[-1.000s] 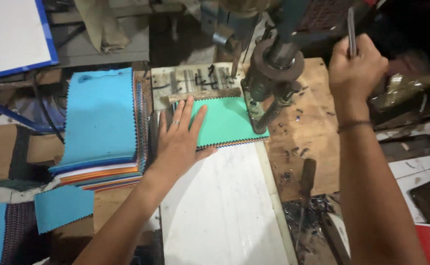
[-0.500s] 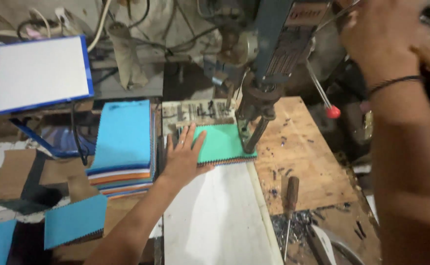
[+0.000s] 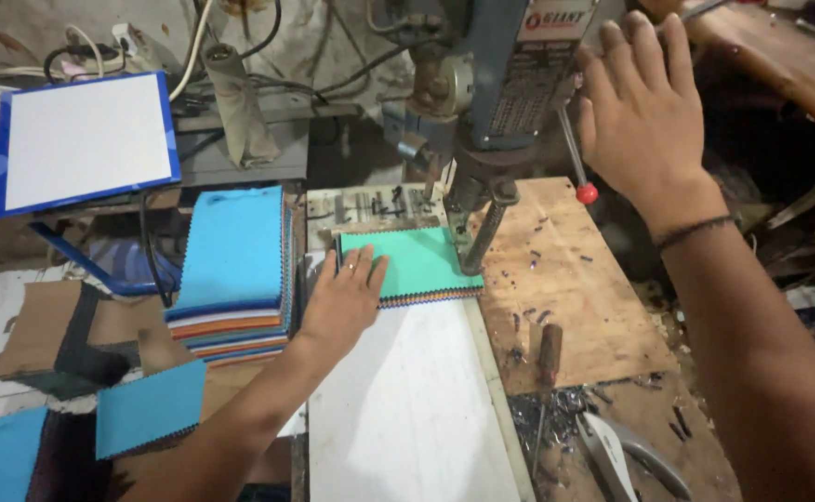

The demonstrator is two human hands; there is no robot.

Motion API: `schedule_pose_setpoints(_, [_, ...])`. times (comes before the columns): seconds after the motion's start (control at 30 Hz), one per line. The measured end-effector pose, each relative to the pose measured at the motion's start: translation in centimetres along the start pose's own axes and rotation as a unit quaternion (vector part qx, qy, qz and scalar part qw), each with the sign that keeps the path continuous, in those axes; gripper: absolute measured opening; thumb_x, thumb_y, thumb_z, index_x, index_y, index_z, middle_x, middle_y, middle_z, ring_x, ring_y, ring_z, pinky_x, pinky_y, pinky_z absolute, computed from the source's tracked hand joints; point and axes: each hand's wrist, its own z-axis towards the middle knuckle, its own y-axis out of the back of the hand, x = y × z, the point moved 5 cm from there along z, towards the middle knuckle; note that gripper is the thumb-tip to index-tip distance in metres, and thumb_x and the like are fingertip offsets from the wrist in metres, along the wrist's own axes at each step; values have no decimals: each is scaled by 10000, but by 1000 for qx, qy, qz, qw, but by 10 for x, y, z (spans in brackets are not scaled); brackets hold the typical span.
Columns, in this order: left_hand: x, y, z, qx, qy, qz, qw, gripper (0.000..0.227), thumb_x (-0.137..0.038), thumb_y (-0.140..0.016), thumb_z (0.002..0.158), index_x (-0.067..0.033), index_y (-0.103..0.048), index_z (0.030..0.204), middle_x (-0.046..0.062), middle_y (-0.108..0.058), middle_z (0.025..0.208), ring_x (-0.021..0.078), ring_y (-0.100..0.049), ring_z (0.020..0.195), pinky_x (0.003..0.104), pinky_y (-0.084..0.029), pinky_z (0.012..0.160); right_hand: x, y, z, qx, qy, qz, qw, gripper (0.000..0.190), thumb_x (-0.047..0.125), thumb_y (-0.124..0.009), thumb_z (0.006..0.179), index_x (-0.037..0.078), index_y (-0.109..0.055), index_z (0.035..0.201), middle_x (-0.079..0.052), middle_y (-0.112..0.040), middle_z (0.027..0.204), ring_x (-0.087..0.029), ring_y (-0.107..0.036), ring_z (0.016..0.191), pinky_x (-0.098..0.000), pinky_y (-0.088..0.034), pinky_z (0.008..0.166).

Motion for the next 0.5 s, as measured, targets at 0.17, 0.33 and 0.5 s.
schedule_pose_setpoints(0.17, [-6,-8,5,-28,-28,11,999,911,-307,-710,828,-17,-275,1574,223,-419,1534,369,-461,1376,523,-369,1137,13,41,-29,38,-71,282,956,451,124,-721,975,13,-687,1410,-226,-591,1556,-364,-450,1482,-530,-300,1235])
schedule_pose_setpoints(0.33, [-16,35,0,-73,-12,-6,997,664,-150,-787,798,14,-528,1387,282,-648,1275,404,-669,1146,574,-435,1046,49,72,-107,46,-120,369,920,401,211,-710,843,114,-665,1229,-106,-637,1215,-335,-640,1126,-435,-489,906])
schedule_pose_setpoints(0.5, [-13,35,6,-169,-31,86,981,428,-228,-753,827,-56,-641,1203,194,-713,1095,344,-712,1006,544,-501,956,94,109,-181,210,-182,423,862,278,295,-722,863,213,-718,1129,-26,-682,1025,-257,-711,916,-370,-556,757])
